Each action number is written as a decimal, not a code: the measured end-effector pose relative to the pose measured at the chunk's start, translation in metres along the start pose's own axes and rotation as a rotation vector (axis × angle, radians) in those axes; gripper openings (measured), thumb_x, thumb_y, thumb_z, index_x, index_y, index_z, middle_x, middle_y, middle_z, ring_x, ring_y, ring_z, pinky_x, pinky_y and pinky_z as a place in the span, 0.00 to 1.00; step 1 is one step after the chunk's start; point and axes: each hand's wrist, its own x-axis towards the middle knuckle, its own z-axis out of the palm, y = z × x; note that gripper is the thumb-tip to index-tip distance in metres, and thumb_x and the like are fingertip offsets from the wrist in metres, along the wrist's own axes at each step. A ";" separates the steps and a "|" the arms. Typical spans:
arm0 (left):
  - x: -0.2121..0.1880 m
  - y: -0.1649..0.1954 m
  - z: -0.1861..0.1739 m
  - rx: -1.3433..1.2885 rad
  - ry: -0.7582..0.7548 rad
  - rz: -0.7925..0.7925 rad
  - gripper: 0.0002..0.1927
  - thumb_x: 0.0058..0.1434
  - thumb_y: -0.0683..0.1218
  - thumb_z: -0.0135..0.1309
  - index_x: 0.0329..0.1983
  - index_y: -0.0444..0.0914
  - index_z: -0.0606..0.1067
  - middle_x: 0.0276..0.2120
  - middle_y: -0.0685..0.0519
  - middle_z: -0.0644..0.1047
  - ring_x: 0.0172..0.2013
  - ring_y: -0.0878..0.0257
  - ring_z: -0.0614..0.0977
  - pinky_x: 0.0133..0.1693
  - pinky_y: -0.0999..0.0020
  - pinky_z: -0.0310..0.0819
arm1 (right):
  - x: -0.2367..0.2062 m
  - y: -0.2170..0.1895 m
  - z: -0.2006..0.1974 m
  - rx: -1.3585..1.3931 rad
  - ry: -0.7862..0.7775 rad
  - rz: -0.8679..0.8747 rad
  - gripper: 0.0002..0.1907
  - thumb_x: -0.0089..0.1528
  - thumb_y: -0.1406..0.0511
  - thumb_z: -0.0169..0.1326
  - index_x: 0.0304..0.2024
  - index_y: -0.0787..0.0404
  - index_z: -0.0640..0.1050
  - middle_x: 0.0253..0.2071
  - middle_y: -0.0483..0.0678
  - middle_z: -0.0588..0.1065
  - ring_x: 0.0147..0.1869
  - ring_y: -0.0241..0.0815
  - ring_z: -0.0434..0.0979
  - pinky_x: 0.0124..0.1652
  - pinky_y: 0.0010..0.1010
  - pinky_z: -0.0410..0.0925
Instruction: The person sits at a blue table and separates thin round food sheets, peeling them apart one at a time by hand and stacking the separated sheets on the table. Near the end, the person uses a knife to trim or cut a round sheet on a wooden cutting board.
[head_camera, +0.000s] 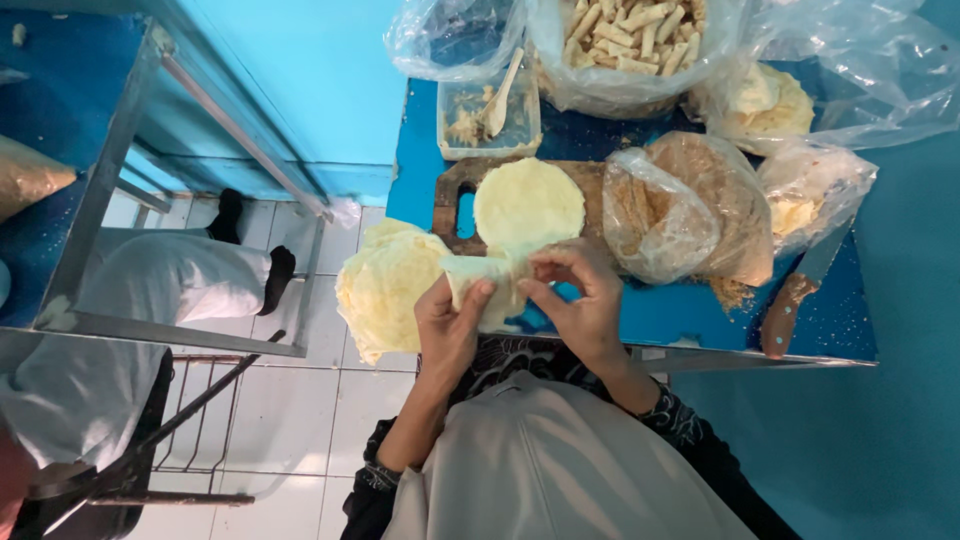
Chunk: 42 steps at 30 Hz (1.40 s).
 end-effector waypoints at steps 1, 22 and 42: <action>-0.001 -0.001 0.000 0.023 -0.013 0.026 0.11 0.68 0.42 0.59 0.49 0.31 0.79 0.40 0.56 0.81 0.40 0.72 0.78 0.42 0.77 0.73 | 0.000 0.000 0.000 -0.022 -0.007 0.005 0.11 0.60 0.74 0.64 0.45 0.68 0.79 0.46 0.47 0.77 0.47 0.36 0.82 0.46 0.27 0.77; -0.001 0.003 -0.001 0.046 -0.005 -0.057 0.11 0.68 0.41 0.59 0.51 0.32 0.80 0.41 0.52 0.82 0.40 0.70 0.79 0.42 0.75 0.75 | -0.004 0.060 -0.024 0.675 0.048 0.585 0.07 0.66 0.73 0.58 0.47 0.69 0.81 0.41 0.50 0.80 0.38 0.34 0.78 0.38 0.24 0.71; -0.009 -0.017 0.006 -0.060 -0.072 -0.173 0.06 0.70 0.42 0.55 0.42 0.32 0.77 0.34 0.54 0.79 0.34 0.70 0.79 0.39 0.75 0.76 | -0.017 0.029 -0.023 0.354 -0.298 0.547 0.06 0.61 0.75 0.63 0.40 0.66 0.80 0.37 0.45 0.80 0.39 0.31 0.80 0.40 0.24 0.73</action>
